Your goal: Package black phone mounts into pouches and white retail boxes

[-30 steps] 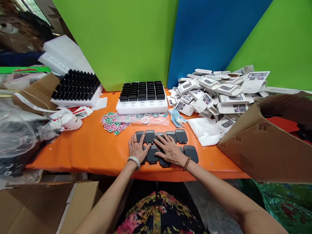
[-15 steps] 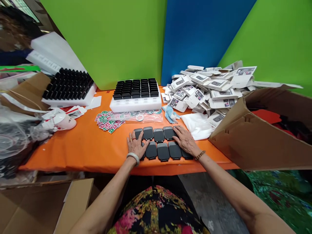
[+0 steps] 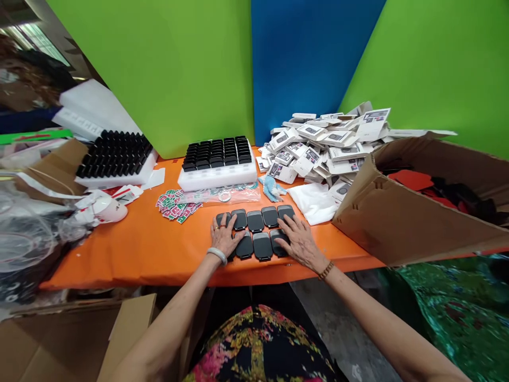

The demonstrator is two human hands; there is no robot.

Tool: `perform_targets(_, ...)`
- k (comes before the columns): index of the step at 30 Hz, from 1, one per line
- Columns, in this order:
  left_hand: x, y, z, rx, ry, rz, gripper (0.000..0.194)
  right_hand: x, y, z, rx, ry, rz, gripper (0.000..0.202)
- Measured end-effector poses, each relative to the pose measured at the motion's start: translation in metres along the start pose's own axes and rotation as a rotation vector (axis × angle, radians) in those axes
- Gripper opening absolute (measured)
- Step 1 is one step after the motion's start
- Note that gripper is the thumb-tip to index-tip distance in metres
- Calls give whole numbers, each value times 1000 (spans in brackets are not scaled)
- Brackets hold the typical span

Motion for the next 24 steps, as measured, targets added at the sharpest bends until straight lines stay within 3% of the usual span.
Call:
perform_targets(4,0,-1,-4,-25,17,3,65,-1,-8,11,-36,-34,1,63)
perform_targets(14,-3,-1,3,-88,-44,-27,59,-4,2,26,-94,-70,-31,60)
perform_targets(18,-4,-1,5,-91,-71,-41,60,-14,22,48,-6,-25,6,54)
perform_targets(24,-6,-1,7,-103,-107,-33,60,-23,60,62,-59,-27,103,53)
Point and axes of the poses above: each hand's wrist, its own y-axis towards the middle knuckle, its own x-axis out of the back of the hand, z = x × y, the point moved 3 cm from there along y, towards the middle knuckle, and after that the axes turned 1 degree about -z, right-handed, at the moved point
